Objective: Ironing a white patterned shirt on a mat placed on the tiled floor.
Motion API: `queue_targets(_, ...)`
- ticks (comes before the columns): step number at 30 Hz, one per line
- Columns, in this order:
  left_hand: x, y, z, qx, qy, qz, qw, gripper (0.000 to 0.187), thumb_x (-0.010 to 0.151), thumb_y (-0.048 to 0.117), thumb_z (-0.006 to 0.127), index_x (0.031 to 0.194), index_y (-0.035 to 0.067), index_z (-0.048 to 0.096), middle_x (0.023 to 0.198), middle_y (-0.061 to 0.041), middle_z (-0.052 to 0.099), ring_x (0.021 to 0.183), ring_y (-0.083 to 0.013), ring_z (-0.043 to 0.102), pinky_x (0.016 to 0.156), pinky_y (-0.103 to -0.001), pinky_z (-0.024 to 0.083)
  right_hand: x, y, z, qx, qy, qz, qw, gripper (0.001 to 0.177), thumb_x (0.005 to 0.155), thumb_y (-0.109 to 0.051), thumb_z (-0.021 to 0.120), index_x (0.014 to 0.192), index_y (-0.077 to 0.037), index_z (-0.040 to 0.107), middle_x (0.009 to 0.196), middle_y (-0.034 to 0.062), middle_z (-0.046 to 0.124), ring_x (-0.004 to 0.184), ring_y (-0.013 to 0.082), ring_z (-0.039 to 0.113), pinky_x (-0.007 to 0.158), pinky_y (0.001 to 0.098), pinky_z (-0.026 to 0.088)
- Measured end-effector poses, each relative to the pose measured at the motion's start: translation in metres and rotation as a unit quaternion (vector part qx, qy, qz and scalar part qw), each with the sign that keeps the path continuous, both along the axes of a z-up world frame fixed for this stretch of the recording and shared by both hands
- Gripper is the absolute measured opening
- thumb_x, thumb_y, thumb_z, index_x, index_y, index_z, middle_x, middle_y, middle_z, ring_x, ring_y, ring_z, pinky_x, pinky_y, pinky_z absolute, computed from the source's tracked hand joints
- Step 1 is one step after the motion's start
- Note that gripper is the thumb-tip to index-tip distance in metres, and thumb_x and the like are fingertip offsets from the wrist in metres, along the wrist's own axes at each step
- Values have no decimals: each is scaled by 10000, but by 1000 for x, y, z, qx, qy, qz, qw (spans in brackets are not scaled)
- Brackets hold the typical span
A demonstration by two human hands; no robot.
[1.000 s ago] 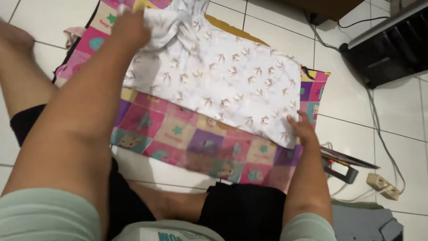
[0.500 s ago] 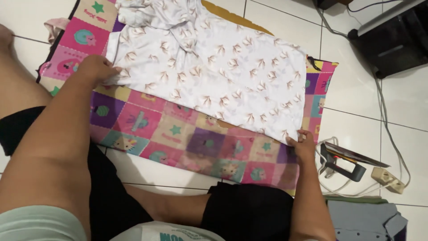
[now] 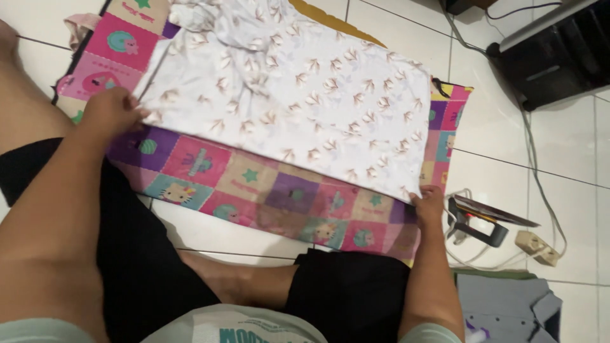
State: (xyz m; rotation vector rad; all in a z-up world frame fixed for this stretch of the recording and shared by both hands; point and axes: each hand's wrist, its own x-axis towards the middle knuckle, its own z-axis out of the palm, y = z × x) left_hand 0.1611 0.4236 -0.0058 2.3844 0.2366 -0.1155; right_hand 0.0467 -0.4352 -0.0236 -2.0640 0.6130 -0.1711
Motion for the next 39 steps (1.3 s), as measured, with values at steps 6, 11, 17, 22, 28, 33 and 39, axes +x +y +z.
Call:
queue_targets(6,-35,-7,-29,131,-73,-45,988,408,871,355,875,990,-3,720,881,-209,728,836,-381,716,782,-463,562,-18,-23,-16,-105,-20,68,992,463,749,39,847,1105,-49,565,1032,55,620,933,164,595,813,321,521)
queue_targets(11,-56,-4,-3,181,-26,-65,981,388,879,361,859,985,5,745,855,-244,737,848,-417,720,817,-493,566,-40,4,28,-73,-6,89,993,442,770,-2,826,1102,-69,543,967,32,611,866,142,572,743,308,500)
queue_targets(17,-101,9,-16,234,39,-89,967,279,890,335,804,953,64,790,882,-219,761,883,-400,738,834,-487,581,-66,9,15,-87,115,112,983,422,791,-43,823,1111,-90,552,887,75,622,767,157,570,656,320,489)
queue_targets(22,-95,6,-21,260,68,-98,958,271,851,287,798,1002,64,814,911,-232,769,913,-404,745,876,-489,591,-59,4,1,-184,110,177,960,461,733,-92,859,1080,-79,556,972,107,667,857,226,644,753,360,527)
queue_targets(28,-99,7,-20,243,66,-99,963,266,859,296,780,989,67,816,932,-233,772,940,-408,740,896,-493,585,-62,4,-1,-219,117,186,951,435,744,-178,858,1068,-84,583,982,116,687,904,279,669,804,394,534)
queue_targets(33,-84,28,-52,259,82,-102,957,345,807,380,801,984,85,822,951,-211,776,937,-405,742,872,-498,582,-57,-33,-34,-262,130,226,929,479,723,-257,875,1073,-67,609,985,147,681,889,310,662,777,428,536)
queue_targets(39,-80,37,-49,160,96,-70,980,383,710,310,825,1014,78,810,949,-179,779,860,-362,757,803,-470,597,-47,-49,-55,-235,117,233,936,523,689,-285,880,1068,-31,625,940,167,674,861,319,646,743,429,529)
